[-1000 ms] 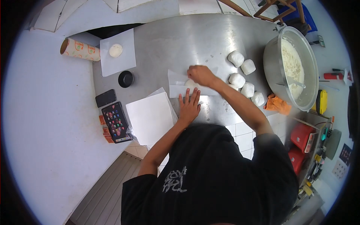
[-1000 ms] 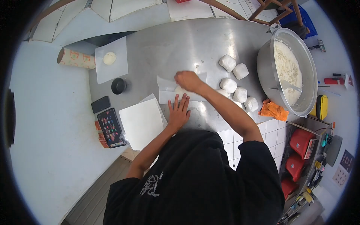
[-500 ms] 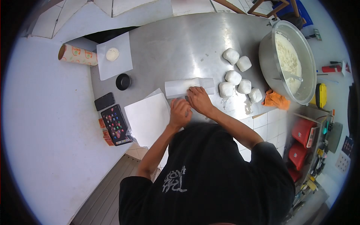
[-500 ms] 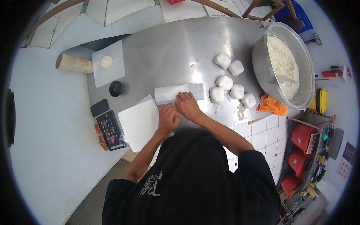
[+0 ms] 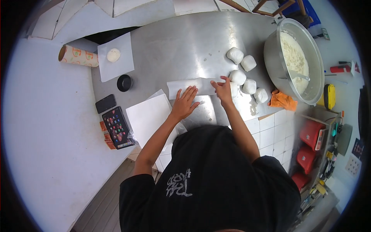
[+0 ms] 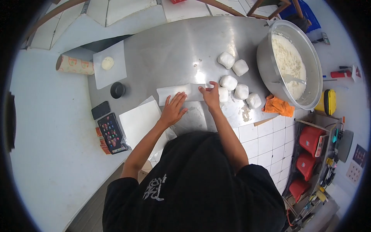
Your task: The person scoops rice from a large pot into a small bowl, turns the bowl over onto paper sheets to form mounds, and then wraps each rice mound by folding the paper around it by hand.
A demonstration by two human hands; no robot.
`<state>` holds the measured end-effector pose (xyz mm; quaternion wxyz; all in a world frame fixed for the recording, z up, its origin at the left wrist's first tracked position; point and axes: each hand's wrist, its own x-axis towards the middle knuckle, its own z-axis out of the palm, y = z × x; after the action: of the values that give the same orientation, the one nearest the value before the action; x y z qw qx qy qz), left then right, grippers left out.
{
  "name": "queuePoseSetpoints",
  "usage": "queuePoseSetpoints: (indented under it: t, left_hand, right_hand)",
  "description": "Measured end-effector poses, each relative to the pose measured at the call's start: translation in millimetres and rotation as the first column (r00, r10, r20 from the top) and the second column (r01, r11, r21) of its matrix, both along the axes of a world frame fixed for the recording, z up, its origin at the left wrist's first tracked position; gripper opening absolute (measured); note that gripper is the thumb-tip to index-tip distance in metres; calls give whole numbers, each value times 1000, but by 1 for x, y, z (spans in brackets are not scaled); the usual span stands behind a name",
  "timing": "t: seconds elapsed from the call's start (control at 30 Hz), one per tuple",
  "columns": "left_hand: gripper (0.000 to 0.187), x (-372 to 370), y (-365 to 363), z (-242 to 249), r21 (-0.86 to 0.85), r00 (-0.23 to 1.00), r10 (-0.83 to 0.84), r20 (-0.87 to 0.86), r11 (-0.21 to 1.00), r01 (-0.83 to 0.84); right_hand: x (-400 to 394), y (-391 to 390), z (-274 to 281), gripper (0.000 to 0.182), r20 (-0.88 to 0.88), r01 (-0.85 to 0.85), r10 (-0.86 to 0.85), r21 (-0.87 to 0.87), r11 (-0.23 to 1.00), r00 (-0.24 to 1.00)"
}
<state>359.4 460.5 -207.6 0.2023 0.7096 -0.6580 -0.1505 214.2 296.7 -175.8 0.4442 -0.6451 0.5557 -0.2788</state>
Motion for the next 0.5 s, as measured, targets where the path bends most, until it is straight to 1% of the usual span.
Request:
queuePoseSetpoints:
  t: [0.03,0.07,0.1,0.13,0.17,0.2,0.23,0.27,0.33,0.37,0.4,0.43,0.47,0.5]
  left_hand:
    - [62,-1,0,-1,0,1000,-15,2,1000,15]
    - [61,0,1,-3,5,1000,-16,23,1000,15]
    - [60,0,3,-3,12,999,-10,43,1000,10]
    - [60,1,5,-2,12,999,-9,44,1000,8]
    - [60,2,5,-3,14,998,-22,56,1000,21]
    - [59,3,5,-2,17,997,-32,68,999,31]
    - [59,2,6,-1,19,997,-22,68,1000,21]
    - [59,2,6,-1,10,998,-19,62,1000,18]
    - [59,2,5,2,8,998,-24,54,1000,23]
    - [57,1,4,4,-14,999,-16,37,1000,17]
    - [54,2,0,5,-40,1000,-11,22,999,12]
    - [54,2,-3,2,-42,999,-23,24,999,24]
    - [49,3,-6,0,-41,994,63,-84,997,-67]
    - [44,4,-8,-6,-29,970,151,-191,987,-159]
  right_hand:
    - [-4,-9,-19,42,123,46,-95,352,935,988]
    - [-8,-14,-30,40,210,29,-220,658,752,953]
    - [-12,-16,-32,36,179,62,-227,641,765,957]
    - [-17,-15,-34,36,180,60,-226,641,766,957]
    - [-22,-13,-35,37,45,33,-58,426,904,997]
    - [-21,-9,-28,38,-129,-50,76,195,979,989]
    - [-20,-7,-21,31,-255,-130,131,20,991,958]
    - [-14,-8,-16,31,-254,-136,137,22,990,957]
    - [3,-4,3,21,-111,-212,187,-288,934,976]
    - [15,2,12,16,39,-227,235,-142,963,971]
    - [23,6,12,23,31,-323,326,-71,944,945]
    - [28,10,-8,28,-56,-372,367,-151,916,928]
    - [32,13,-26,33,-147,-426,402,-226,876,904]
    - [36,15,-27,33,-145,-422,398,-229,877,906]
